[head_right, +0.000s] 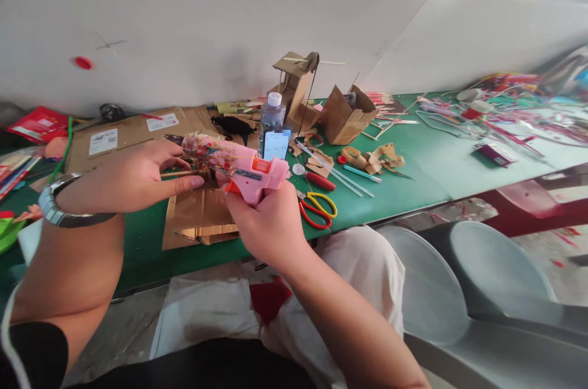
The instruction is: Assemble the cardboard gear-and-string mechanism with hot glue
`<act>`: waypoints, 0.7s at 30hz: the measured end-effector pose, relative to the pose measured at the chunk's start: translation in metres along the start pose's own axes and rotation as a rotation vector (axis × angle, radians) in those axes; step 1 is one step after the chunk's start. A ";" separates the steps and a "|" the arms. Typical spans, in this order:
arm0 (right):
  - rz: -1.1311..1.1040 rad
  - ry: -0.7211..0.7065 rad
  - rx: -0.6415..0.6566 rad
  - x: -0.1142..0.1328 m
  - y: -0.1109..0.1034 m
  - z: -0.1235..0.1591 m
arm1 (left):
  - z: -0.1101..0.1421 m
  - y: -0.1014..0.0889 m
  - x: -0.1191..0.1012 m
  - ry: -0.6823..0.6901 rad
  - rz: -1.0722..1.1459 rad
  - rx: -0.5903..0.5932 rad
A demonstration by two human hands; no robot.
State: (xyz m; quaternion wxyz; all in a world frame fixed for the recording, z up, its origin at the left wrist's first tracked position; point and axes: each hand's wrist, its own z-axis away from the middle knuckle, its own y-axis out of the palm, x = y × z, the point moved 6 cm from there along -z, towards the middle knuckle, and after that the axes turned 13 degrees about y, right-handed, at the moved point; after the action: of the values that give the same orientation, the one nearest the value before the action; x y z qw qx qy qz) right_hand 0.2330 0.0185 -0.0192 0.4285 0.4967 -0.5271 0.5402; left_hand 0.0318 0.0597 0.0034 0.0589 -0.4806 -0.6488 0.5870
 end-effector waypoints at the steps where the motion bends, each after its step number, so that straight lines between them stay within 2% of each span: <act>1: -0.001 -0.008 -0.004 0.001 0.000 0.000 | 0.000 0.000 0.000 -0.007 0.001 0.007; 8: 0.039 -0.051 -0.024 0.004 -0.002 0.001 | 0.001 0.004 0.000 -0.017 0.062 0.007; 13: 0.037 -0.028 -0.020 0.001 -0.005 0.000 | 0.002 0.010 0.003 -0.080 0.036 -0.062; 16: 0.022 -0.011 -0.033 0.000 -0.008 -0.001 | 0.001 0.012 -0.001 -0.037 0.073 -0.086; 21: 0.010 0.021 -0.005 0.002 -0.007 0.000 | 0.004 0.008 -0.002 -0.023 0.078 -0.047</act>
State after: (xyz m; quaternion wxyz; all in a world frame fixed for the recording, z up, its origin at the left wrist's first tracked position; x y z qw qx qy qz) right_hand 0.2398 0.0193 -0.0160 0.4325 0.4873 -0.5265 0.5462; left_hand 0.0350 0.0541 -0.0036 0.0174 -0.4999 -0.6438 0.5790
